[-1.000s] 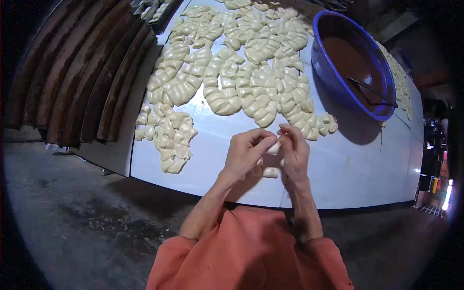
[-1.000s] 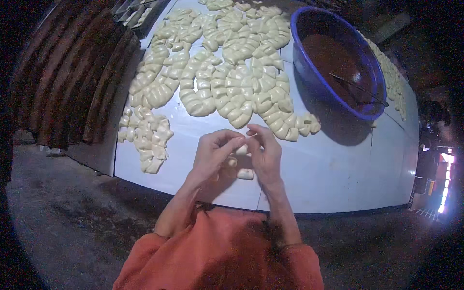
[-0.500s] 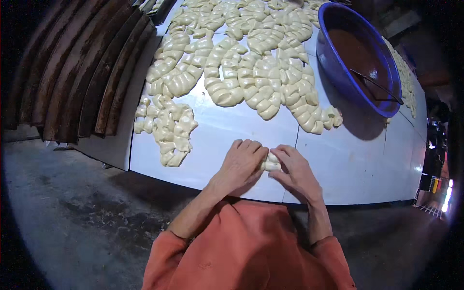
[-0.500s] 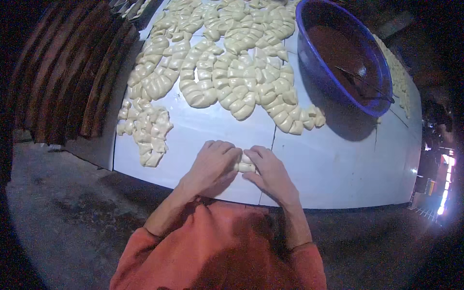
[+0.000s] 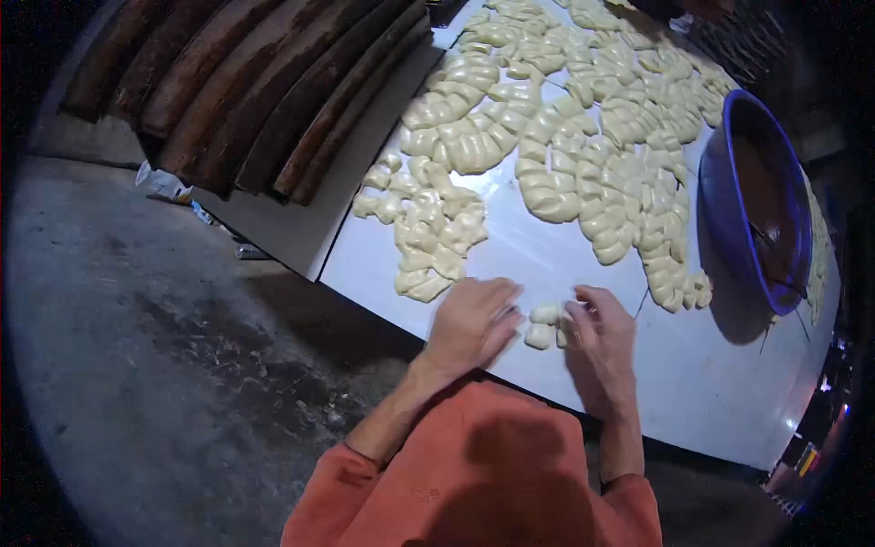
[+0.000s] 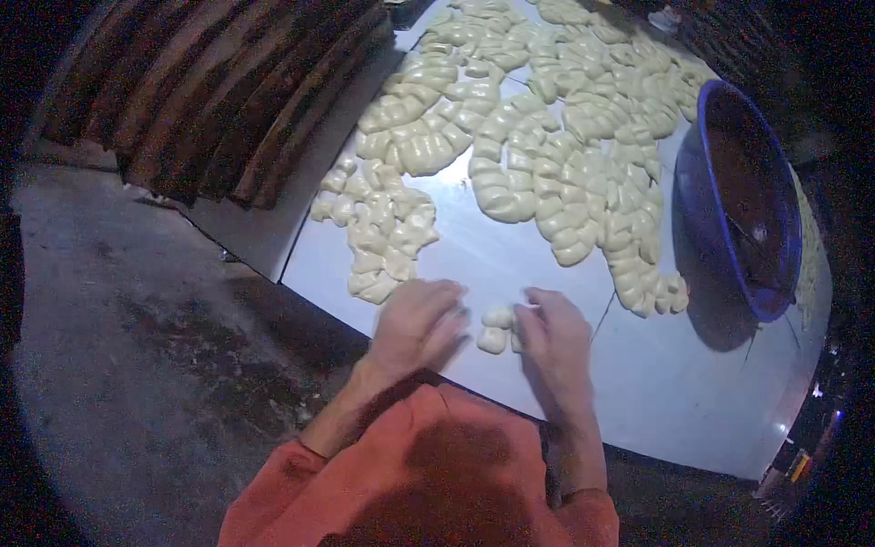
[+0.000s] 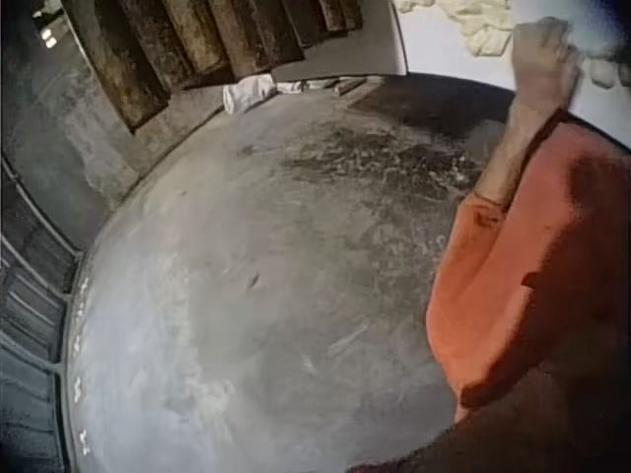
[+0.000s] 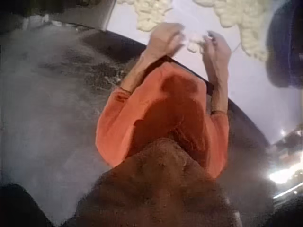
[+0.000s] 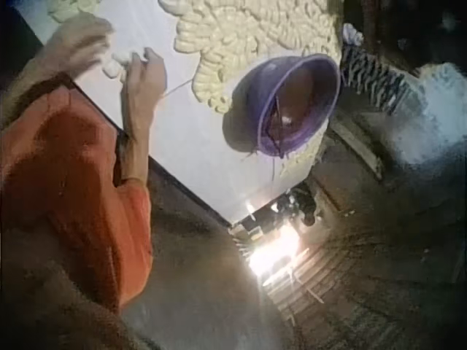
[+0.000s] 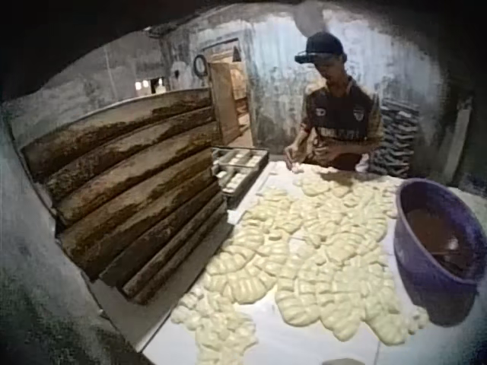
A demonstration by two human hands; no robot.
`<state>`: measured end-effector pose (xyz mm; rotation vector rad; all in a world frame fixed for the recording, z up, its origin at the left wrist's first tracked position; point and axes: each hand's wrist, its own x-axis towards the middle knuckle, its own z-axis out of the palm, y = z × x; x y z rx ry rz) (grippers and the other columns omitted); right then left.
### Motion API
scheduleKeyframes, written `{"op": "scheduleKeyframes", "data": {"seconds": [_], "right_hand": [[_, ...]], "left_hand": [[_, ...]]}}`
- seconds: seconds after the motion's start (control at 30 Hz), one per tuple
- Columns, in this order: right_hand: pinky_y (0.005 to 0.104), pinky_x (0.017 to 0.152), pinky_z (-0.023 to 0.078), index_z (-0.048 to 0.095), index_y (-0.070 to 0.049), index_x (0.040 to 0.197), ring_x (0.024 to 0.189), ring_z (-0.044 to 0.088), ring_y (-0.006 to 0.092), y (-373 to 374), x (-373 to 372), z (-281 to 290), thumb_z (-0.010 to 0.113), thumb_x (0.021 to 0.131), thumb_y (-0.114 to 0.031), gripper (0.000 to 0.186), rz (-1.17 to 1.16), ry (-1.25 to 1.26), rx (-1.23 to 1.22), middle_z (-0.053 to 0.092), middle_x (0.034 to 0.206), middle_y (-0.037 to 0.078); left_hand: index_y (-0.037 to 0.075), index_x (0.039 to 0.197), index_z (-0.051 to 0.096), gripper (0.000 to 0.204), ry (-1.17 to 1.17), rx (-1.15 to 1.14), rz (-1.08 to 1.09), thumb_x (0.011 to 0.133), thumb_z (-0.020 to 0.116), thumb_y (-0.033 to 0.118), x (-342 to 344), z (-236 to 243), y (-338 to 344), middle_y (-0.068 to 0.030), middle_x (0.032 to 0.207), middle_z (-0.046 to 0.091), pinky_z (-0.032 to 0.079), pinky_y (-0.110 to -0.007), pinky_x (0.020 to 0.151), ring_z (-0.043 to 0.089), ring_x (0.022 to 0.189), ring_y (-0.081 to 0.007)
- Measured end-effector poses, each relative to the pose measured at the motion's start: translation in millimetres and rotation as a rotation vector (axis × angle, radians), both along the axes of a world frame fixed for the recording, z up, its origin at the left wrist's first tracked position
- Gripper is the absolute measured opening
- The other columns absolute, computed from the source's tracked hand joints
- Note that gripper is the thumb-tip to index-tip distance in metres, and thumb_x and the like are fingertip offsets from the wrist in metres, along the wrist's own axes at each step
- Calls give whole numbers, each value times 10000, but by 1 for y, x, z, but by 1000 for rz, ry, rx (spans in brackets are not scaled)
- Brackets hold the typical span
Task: The person shapes dough pieces and places them into metal baking tins. The person takes pieces of dough from a large pile on a table, rolls them into rounded shapes, and arranges them inside several metal tins stacked together.
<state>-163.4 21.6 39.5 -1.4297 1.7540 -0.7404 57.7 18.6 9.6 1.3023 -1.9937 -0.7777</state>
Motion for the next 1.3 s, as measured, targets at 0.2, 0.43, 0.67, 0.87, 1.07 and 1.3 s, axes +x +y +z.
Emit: {"op": "scheduleKeyframes", "data": {"seconds": [0.2,0.43,0.67,0.87,1.07,1.3], "right_hand": [[368,740,548,662,-9,1151,838,692,287,-64,83,-49,741,875,-222,357,241,136,-279,689,993,167],[470,795,496,635,23,1042,942,602,383,-112,130,-55,748,828,-334,432,246,434,-398,598,1011,193],[454,705,477,609,13,930,792,581,385,-110,130,-55,660,846,-190,226,248,198,-311,608,846,208],[311,568,421,527,-10,853,640,501,135,-97,87,-57,611,750,-108,165,125,-339,48,547,763,46],[241,678,440,547,-39,1043,738,513,82,-92,74,-59,658,770,-41,294,-32,-648,201,511,797,-21],[482,760,513,700,-3,1010,864,670,419,-105,117,-36,675,849,-395,425,204,275,-47,689,894,255]], "left_hand": [[67,1036,702,215,-196,-144,374,842,743,149,77,-19,4,-79,1045,684,456,-404,861,643,969,-267],[72,1088,707,227,-164,-215,324,871,689,137,85,-16,-57,-99,1130,665,429,-403,920,613,1061,-284],[113,1110,717,253,-278,-329,-146,876,682,203,76,-35,-146,-72,1155,661,326,-506,1028,571,1149,-264],[165,956,749,141,-381,-170,-301,907,658,261,93,-29,-166,-40,927,658,315,-503,1014,607,1032,-221],[144,972,723,127,-350,-252,-161,883,675,222,85,-34,-164,-34,921,657,325,-485,1022,613,994,-227],[188,1211,654,454,-360,-5,-362,762,708,226,85,-26,-159,-91,1304,586,120,-709,1143,477,1323,-282]]}}
